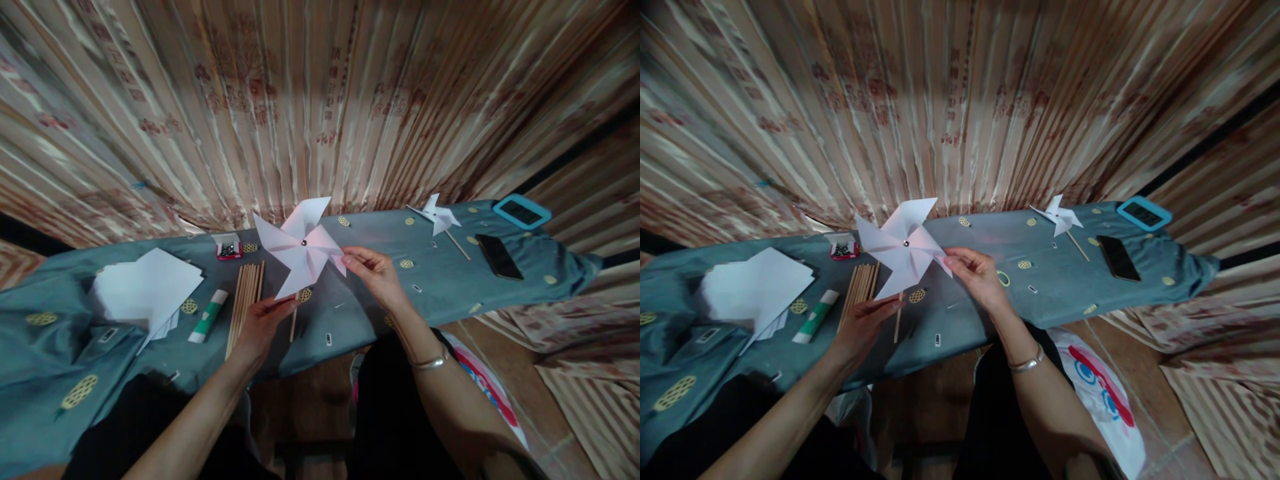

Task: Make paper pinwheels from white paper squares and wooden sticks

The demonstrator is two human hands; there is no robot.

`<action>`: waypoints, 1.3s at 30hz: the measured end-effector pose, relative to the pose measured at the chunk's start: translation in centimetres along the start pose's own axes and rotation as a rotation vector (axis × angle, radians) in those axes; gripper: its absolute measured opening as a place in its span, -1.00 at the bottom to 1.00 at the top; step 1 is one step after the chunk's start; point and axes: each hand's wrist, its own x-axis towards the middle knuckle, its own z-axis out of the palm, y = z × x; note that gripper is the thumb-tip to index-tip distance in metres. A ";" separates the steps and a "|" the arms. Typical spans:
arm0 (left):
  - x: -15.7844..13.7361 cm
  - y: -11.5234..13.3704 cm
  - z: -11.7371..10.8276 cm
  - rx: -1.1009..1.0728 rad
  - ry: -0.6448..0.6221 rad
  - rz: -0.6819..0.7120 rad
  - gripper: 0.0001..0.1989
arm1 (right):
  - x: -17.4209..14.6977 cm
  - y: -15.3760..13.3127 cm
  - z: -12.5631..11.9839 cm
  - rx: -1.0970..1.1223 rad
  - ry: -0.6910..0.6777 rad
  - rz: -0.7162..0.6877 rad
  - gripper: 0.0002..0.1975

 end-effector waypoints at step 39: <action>0.3 0.2 -0.3 -0.021 0.050 -0.011 -0.66 | -1.0 -0.8 0.4 -0.022 -0.147 0.065 -0.70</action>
